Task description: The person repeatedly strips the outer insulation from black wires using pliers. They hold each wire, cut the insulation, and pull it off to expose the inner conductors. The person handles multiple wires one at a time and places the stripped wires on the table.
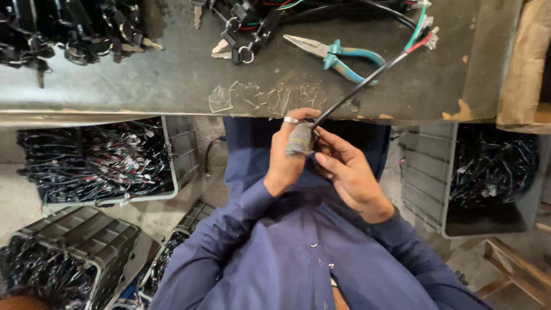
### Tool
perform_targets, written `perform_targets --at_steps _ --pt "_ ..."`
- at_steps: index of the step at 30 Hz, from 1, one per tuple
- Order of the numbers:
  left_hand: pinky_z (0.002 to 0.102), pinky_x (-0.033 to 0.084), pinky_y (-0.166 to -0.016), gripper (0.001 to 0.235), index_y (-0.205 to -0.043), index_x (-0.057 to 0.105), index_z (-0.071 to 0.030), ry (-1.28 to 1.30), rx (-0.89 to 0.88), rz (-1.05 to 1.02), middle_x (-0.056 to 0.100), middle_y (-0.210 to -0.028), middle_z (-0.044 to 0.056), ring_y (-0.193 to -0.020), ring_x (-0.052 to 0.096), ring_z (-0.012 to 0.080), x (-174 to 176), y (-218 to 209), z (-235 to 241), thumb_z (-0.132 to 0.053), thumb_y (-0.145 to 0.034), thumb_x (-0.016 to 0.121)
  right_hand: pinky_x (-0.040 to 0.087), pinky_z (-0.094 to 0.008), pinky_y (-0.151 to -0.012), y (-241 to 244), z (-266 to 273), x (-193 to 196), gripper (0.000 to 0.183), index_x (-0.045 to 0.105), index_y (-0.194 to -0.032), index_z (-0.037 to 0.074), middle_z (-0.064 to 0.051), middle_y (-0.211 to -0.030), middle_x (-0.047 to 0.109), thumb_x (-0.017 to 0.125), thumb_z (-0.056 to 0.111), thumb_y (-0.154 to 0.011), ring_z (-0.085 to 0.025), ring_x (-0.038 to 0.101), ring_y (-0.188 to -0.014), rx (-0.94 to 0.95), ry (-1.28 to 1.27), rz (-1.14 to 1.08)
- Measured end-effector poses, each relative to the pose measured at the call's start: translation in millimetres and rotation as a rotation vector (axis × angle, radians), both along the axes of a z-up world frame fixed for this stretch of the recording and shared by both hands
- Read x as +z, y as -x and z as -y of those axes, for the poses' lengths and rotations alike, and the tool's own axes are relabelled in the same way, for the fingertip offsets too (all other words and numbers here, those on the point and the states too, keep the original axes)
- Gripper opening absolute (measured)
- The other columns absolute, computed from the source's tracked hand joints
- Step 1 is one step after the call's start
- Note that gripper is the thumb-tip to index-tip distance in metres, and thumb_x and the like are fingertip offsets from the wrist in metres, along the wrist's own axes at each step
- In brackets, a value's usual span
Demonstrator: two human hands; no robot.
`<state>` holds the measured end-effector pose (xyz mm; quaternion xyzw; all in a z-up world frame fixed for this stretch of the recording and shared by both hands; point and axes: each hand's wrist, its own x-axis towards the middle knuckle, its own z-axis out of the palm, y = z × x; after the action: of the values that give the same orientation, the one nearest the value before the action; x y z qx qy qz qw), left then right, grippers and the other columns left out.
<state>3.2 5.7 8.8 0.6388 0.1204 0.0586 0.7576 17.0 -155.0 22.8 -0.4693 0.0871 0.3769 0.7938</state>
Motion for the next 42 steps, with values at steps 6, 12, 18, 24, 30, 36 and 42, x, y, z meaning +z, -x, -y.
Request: perform_targets --at_steps 6,12,18,24,30,36,42 --pt "0.025 0.057 -0.076 0.027 -0.125 0.059 -0.007 -0.065 -0.069 -0.003 0.073 -0.093 0.004 -0.085 0.069 0.0075 12 -11 -1 0.002 -0.099 0.056 0.043 -0.020 -0.068 -5 4 -16 0.054 0.059 -0.138 0.008 0.002 -0.121 0.069 0.068 -0.001 -0.085 -0.005 0.059 -0.091 0.013 0.110 0.073" --pt "0.025 0.052 -0.091 0.033 -0.130 0.056 -0.003 0.083 -0.213 0.152 0.068 -0.112 0.005 -0.101 0.061 0.0077 26 10 11 -0.008 -0.101 0.069 0.039 -0.026 -0.064 -12 34 -22 0.036 0.070 -0.124 -0.007 -0.010 -0.106 0.062 0.081 0.002 -0.091 -0.014 0.051 -0.079 -0.085 -0.039 0.046" --pt "0.029 0.052 -0.100 0.029 -0.127 0.057 -0.003 0.297 0.032 0.170 0.066 -0.124 0.010 -0.111 0.063 0.0133 21 3 49 -0.008 -0.102 0.069 0.052 -0.031 -0.100 -8 -3 20 0.032 0.069 -0.102 0.000 -0.009 -0.128 0.060 0.089 0.018 -0.085 -0.019 0.063 -0.117 -0.190 -0.162 0.197" --pt "0.023 0.049 -0.064 0.023 -0.121 0.050 -0.010 0.703 0.216 -0.069 0.065 -0.097 0.010 -0.077 0.064 0.0154 22 -22 35 -0.022 -0.101 0.052 0.053 -0.036 -0.092 -82 -12 75 0.059 0.055 -0.135 0.007 -0.006 -0.130 0.055 0.086 0.024 -0.089 -0.022 0.060 -0.115 0.051 0.487 1.106" --pt "0.022 0.035 -0.051 0.021 -0.127 0.044 -0.013 0.485 0.024 0.115 0.060 -0.086 0.009 -0.063 0.050 0.0090 17 -29 -11 -0.012 -0.109 0.055 0.048 -0.047 -0.088 -133 -7 52 0.050 0.062 -0.125 0.008 -0.017 -0.115 0.062 0.090 0.028 -0.088 -0.037 0.057 -0.106 0.132 1.305 1.739" --pt "0.020 0.032 -0.049 0.025 -0.133 0.044 -0.010 0.448 -0.119 0.010 0.060 -0.081 0.007 -0.058 0.045 0.0068 24 -19 -32 -0.016 -0.110 0.050 0.053 -0.032 -0.091 -54 32 62 0.042 0.054 -0.120 0.004 -0.012 -0.104 0.066 0.078 0.012 -0.086 -0.027 0.065 -0.100 0.316 0.839 0.707" --pt "0.018 0.036 -0.054 0.034 -0.128 0.052 -0.006 0.683 -0.194 -0.172 0.061 -0.085 0.001 -0.062 0.048 0.0048 46 -9 -20 -0.031 -0.112 0.036 0.042 -0.040 -0.113 -24 33 24 0.069 0.047 -0.145 0.002 -0.023 -0.136 0.056 0.070 -0.007 -0.081 -0.038 0.055 -0.130 0.390 0.705 1.140"
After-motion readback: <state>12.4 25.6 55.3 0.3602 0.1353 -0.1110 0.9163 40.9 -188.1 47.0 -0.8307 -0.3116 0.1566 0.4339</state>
